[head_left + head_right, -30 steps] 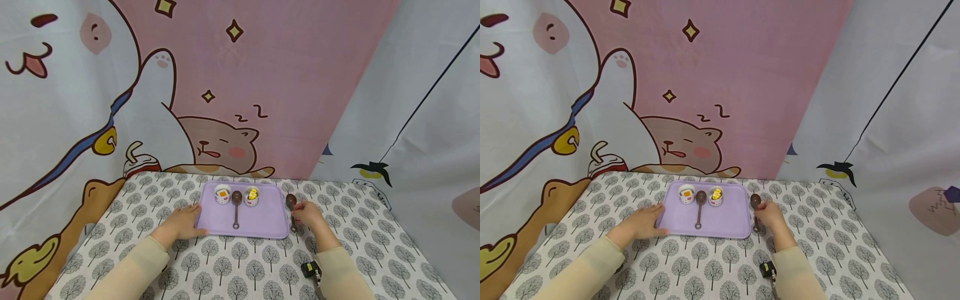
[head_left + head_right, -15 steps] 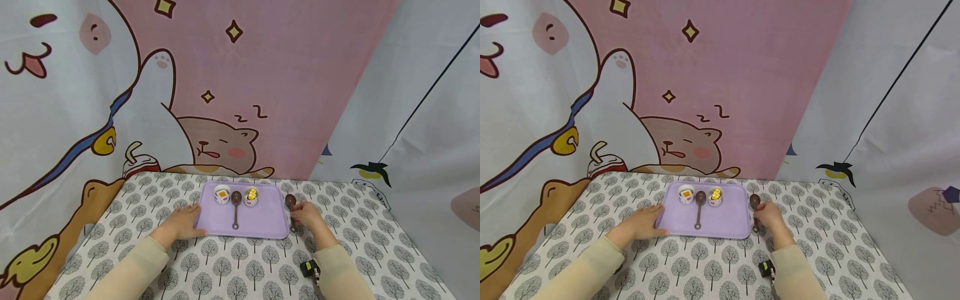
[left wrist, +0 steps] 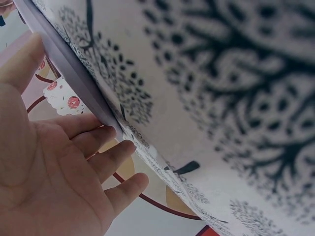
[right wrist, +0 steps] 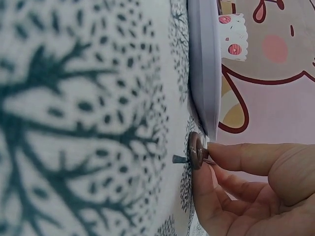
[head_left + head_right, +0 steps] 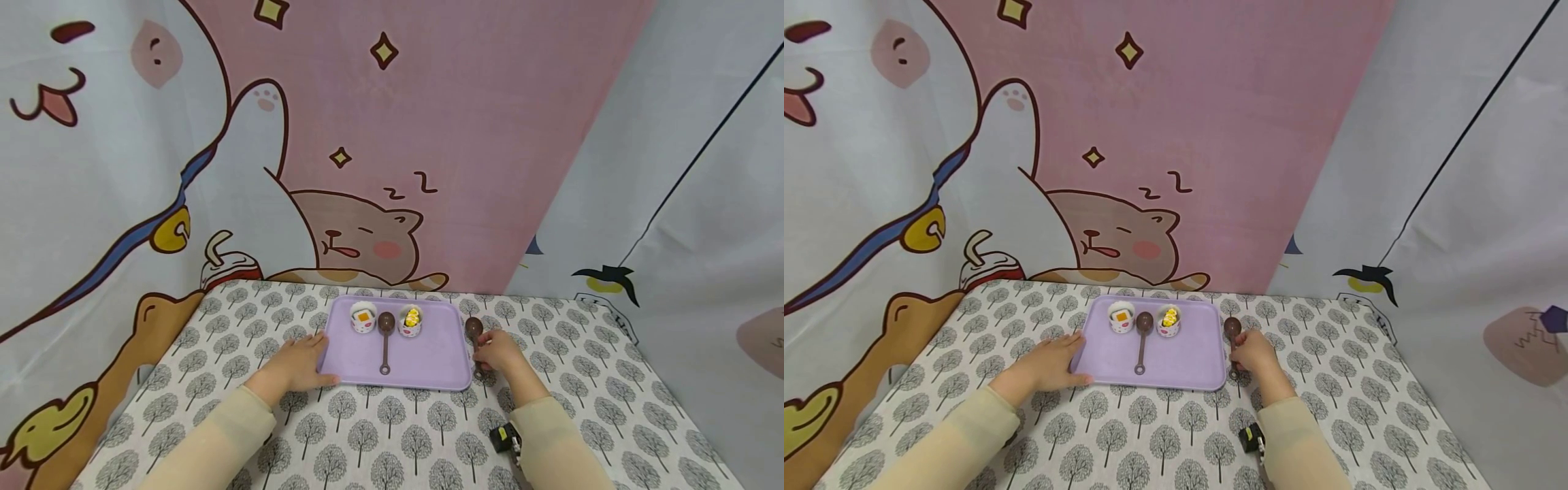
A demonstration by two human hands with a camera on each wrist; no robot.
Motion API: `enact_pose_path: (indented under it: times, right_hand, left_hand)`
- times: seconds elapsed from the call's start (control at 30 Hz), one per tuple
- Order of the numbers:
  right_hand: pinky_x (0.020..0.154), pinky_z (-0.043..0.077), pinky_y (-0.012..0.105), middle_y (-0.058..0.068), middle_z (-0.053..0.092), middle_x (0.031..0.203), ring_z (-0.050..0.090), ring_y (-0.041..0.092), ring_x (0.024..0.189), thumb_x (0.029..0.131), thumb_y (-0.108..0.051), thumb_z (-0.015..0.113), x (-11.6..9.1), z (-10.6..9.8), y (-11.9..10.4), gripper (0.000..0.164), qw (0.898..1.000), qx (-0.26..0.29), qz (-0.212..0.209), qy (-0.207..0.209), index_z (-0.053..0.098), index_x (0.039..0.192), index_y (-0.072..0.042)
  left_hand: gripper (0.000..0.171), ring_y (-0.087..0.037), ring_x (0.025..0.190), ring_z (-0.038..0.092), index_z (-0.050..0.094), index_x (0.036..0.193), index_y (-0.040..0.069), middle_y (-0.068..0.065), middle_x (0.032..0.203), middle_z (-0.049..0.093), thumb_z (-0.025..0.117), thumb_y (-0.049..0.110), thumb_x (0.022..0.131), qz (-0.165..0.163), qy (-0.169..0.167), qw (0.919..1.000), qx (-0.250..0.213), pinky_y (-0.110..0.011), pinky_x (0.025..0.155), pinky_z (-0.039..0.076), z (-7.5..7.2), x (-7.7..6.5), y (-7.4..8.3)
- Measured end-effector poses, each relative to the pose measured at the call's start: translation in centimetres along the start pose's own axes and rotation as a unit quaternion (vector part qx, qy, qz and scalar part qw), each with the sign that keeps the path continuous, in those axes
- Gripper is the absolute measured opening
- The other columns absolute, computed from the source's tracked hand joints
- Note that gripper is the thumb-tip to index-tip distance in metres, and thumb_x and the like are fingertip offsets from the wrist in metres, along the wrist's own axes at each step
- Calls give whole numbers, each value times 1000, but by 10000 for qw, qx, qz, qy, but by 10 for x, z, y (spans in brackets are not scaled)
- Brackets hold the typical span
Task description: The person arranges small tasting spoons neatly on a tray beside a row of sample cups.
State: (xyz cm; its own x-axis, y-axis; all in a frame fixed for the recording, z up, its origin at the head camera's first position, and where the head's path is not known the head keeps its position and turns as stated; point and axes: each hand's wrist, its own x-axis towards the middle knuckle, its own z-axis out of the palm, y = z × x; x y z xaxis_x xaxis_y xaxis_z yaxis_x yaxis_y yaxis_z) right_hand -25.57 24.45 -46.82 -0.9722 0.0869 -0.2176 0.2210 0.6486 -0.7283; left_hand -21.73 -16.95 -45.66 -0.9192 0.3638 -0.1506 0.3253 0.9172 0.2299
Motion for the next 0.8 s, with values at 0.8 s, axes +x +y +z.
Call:
enact_pose_path:
  times: [0.8]
  right_hand:
    - [62,61,30,18,57,92,64,21,67,83,9,68,0,-2,1,38,9983,485,174,-262,51,117,11]
  left_hand:
    - [97,-46,143,33,38,150,-5,-22,159,31,67,61,86,-13,27,10000,4,-64,116,24,2,1,-1]
